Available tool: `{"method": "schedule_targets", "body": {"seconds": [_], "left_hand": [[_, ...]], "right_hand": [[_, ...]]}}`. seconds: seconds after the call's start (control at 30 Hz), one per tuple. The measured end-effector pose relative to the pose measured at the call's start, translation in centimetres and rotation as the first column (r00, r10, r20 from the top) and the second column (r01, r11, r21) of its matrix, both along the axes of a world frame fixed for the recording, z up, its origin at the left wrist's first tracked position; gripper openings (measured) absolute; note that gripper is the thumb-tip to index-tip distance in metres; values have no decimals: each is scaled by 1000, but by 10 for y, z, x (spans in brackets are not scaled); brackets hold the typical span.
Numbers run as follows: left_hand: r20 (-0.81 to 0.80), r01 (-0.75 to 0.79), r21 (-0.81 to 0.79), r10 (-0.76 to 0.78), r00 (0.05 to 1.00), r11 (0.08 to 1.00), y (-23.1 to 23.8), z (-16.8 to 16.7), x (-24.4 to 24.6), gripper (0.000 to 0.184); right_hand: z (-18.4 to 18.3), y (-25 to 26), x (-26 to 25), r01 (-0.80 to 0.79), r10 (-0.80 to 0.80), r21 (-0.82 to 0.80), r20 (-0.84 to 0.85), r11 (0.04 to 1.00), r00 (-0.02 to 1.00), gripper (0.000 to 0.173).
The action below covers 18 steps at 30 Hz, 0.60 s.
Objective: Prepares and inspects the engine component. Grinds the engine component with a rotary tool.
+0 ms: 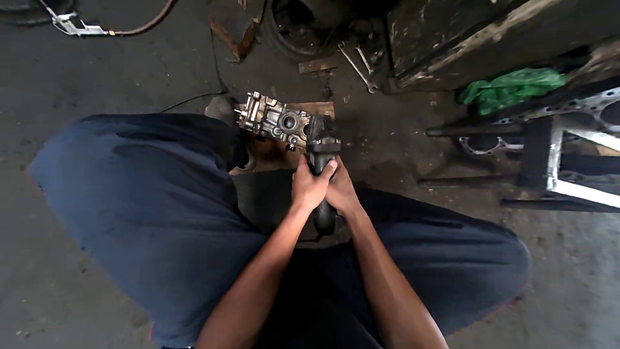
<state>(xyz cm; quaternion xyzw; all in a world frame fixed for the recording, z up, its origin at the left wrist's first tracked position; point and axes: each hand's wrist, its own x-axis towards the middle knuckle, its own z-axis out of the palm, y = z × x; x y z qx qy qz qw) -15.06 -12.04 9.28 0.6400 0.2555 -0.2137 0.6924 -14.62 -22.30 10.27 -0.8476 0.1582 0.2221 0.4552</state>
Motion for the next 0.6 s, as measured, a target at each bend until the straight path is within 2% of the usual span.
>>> {"method": "schedule_targets", "body": {"seconds": [0.17,0.4,0.6], "left_hand": [[5,55,50,-56,998,997,1,16,-3,65],[-19,112,109,-111,994,988,4,3,2,64],[-41,125,136,-121,992,983,8,-1,3,68]], "right_hand": [[6,-5,-8,32,-35,87,29,996,999,64],[-18,0,-9,75,-89,173,74,982,993,61],[-28,5,-15,67,-97,224,125,972,987,68]]}}
